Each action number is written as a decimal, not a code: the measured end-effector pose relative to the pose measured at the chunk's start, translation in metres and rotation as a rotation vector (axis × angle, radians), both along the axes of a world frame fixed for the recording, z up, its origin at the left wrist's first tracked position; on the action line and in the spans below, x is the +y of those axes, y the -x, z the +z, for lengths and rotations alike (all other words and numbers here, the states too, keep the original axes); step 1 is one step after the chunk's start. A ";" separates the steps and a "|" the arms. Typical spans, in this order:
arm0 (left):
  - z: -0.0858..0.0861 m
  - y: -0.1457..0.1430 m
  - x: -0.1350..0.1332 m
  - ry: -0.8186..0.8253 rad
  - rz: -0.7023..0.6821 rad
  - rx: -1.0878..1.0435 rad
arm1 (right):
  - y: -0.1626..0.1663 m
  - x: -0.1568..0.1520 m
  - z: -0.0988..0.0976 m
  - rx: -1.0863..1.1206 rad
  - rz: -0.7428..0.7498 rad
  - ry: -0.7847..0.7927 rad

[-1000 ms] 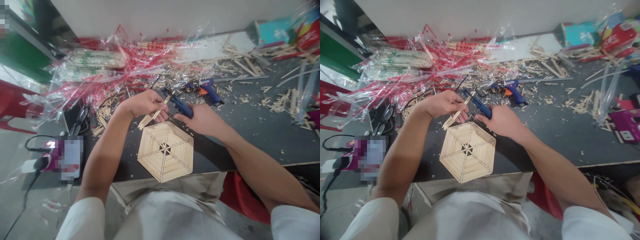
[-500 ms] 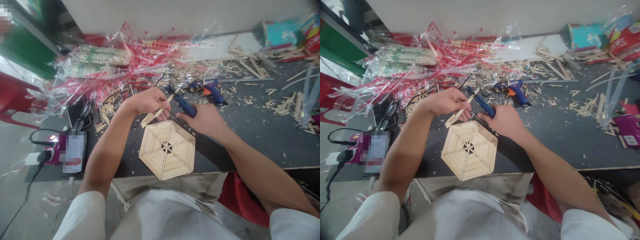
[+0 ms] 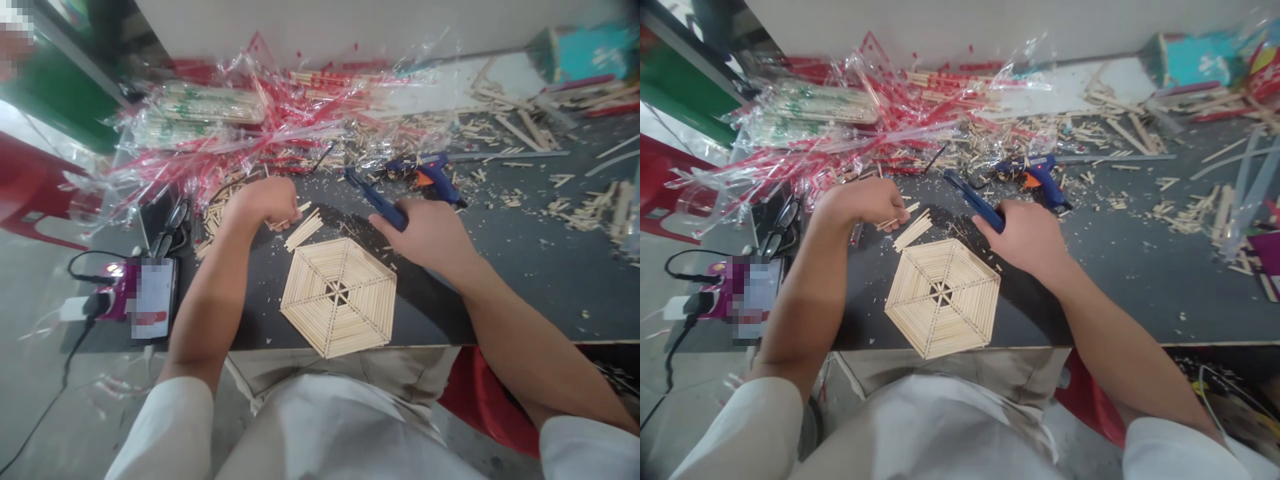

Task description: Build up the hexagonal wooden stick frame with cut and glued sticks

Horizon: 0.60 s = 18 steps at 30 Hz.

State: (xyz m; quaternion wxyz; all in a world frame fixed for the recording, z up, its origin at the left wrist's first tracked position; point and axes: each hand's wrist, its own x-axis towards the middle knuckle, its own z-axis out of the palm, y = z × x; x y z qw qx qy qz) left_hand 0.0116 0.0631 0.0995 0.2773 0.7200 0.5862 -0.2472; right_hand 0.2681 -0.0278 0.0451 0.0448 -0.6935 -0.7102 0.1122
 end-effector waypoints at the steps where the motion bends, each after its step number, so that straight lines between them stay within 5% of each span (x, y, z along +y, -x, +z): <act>1: -0.001 -0.002 -0.001 -0.014 0.005 0.009 | 0.000 -0.001 -0.001 -0.014 0.002 -0.021; 10: 0.002 -0.016 -0.018 -0.234 -0.062 0.159 | 0.002 -0.005 -0.003 -0.130 0.032 -0.033; 18: -0.008 -0.018 -0.014 -0.190 -0.131 0.070 | 0.002 -0.006 -0.003 -0.165 0.009 -0.035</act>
